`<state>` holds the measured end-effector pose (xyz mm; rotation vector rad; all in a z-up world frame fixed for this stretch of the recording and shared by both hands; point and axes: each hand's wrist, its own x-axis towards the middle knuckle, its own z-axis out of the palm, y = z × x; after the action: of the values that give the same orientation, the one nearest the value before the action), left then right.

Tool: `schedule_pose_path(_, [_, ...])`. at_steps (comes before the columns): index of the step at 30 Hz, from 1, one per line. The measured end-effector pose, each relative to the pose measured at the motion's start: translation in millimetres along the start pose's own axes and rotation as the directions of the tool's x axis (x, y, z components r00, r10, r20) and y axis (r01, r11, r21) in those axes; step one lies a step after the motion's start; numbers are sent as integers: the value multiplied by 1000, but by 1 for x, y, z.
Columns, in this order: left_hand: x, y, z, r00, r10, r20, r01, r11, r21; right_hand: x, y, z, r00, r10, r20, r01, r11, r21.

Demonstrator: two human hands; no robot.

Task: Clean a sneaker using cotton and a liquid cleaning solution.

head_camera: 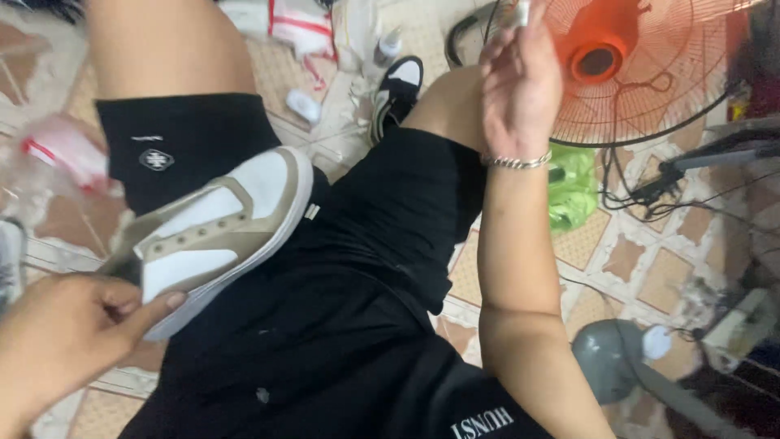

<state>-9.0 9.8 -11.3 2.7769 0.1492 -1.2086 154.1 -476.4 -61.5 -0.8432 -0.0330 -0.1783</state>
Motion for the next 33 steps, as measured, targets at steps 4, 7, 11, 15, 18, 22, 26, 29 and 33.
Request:
schedule_pose_path(4, [18, 10, -18, 990, 86, 110, -87, 996, 1, 32, -9, -11, 998, 7, 59, 3, 987, -161])
schedule_pose_path(7, [18, 40, -71, 992, 104, 77, -109, 991, 77, 49, -2, -17, 989, -23, 148, 53, 978, -202])
schedule_pose_path(11, [39, 84, -133, 975, 163, -154, -161, 987, 22, 70, 9, -4, 995, -90, 52, 104, 857, -504])
schedule_pose_path(15, [73, 114, -161, 702, 436, -563, -495, 867, 54, 80, 16, 26, 996, -87, 11, 76, 795, -602])
schedule_pose_path(18, [102, 146, -189, 691, 402, -601, -463, 884, 58, 91, 22, 40, 1000, 8, -9, -12, 802, -597])
schedule_pose_path(22, [164, 168, -223, 563, 437, -701, -611, 792, 3, 116, 53, 25, 985, 171, -22, -101, 471, -876])
schedule_pose_path(26, [286, 180, -193, 427, 233, -874, -850, 435, -299, 139, 103, 10, 824, 564, 56, 147, -116, -982])
schedule_pose_path(29, [335, 187, -185, 677, -23, -736, -735, -89, -673, 159, 183, -67, 581, 812, 64, 419, -230, -878])
schedule_pose_path(33, [347, 205, -169, 751, -130, -647, -657, -231, -717, 165, 240, -15, 448, 849, -279, 447, -484, -752])
